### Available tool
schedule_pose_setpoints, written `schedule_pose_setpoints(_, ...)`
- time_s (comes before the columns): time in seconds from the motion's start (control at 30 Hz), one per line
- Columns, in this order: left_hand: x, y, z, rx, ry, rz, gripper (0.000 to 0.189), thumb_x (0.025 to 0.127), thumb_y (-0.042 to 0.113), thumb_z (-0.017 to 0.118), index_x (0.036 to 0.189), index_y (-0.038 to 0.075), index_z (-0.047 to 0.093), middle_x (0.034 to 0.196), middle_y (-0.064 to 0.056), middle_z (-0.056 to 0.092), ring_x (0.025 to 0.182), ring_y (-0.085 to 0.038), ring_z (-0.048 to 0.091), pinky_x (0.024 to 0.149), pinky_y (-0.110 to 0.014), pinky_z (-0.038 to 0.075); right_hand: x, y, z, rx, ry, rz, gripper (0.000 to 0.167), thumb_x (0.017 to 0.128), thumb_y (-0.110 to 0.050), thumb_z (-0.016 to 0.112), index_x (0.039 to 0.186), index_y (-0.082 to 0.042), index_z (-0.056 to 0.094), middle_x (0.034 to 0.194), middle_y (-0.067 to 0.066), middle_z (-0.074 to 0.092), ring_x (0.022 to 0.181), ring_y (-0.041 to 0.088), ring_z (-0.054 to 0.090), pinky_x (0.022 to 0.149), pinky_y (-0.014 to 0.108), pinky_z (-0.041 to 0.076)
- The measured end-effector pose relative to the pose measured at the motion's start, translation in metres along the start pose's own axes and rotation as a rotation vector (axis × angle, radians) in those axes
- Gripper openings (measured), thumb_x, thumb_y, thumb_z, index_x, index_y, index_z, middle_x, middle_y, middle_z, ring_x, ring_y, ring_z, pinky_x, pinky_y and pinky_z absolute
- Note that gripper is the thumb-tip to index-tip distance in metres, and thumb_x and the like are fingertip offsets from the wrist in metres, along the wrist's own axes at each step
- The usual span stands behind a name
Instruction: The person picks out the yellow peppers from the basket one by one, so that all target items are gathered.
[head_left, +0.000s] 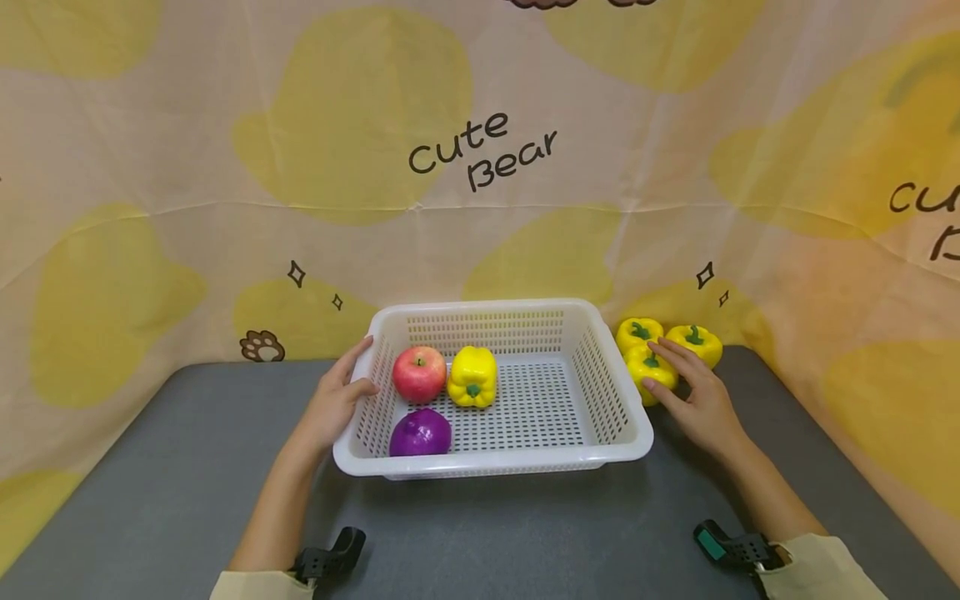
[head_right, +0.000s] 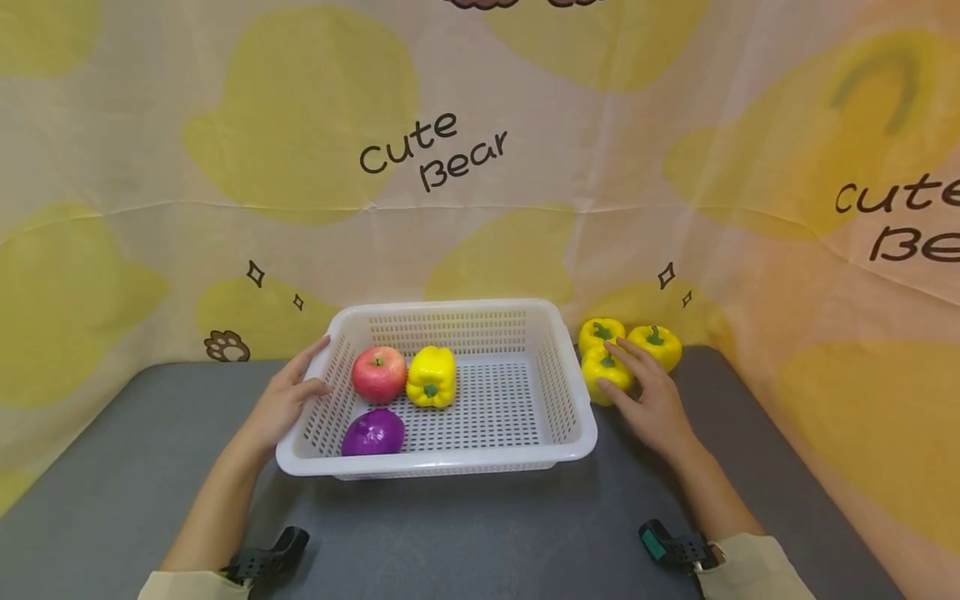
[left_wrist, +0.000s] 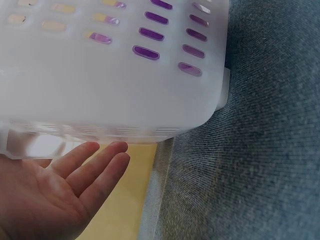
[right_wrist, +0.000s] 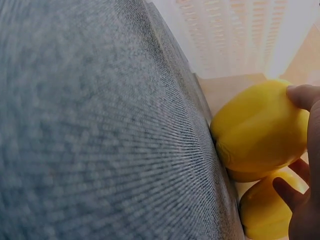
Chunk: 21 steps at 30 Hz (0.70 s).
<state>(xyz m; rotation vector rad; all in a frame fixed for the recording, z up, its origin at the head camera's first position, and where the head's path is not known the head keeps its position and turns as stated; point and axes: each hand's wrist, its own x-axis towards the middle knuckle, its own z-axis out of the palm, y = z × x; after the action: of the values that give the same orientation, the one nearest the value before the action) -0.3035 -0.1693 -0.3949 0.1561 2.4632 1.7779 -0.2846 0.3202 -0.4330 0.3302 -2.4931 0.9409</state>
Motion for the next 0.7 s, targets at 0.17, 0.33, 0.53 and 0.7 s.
schedule_pose_setpoints(0.17,0.0001,0.0003,-0.0001,-0.007,-0.003,0.002,0.077,0.095,0.002,0.047,0.164,0.020,0.017,0.161,-0.030,0.030,0.130,-0.054,0.053,0.096,-0.053,0.058,0.0003,-0.0005,0.0000,-0.002,-0.003,0.003,0.056,0.091,-0.018,0.072,0.145,-0.009,0.055,0.151,0.025,0.049,0.139,0.051,0.041,0.108,0.076,0.033)
schedule_pose_setpoints(0.33,0.0004,0.0009,-0.0004,-0.008,-0.003,0.001,0.077,0.095,0.002,0.047,0.164,0.021,0.017,0.160,-0.031,0.031,0.130,-0.053,0.053,0.095,-0.052,0.058,0.0014,-0.0013,0.0003,-0.020,0.005,0.000,0.061,0.089,-0.018,0.075,0.146,-0.009,0.054,0.152,0.026,0.047,0.139,0.052,0.041,0.108,0.075,0.033)
schedule_pose_setpoints(0.53,-0.0011,0.0008,-0.0025,0.019,0.014,-0.005,0.076,0.097,0.005,0.049,0.164,0.024,0.018,0.160,-0.029,0.033,0.128,-0.051,0.056,0.094,-0.050,0.060,0.0053,-0.0020,0.0005,-0.014,-0.009,0.010,0.066,0.088,-0.021,0.077,0.148,-0.011,0.052,0.154,0.025,0.045,0.141,0.051,0.040,0.110,0.075,0.032)
schedule_pose_setpoints(0.7,0.0008,0.0003,-0.0009,0.007,-0.006,-0.009,0.076,0.097,0.004,0.048,0.164,0.024,0.017,0.161,-0.029,0.031,0.130,-0.052,0.054,0.096,-0.052,0.058,0.0020,-0.0007,-0.0006,-0.007,0.000,0.022,0.069,0.086,-0.019,0.079,0.148,-0.010,0.051,0.155,0.025,0.044,0.142,0.051,0.039,0.110,0.075,0.031)
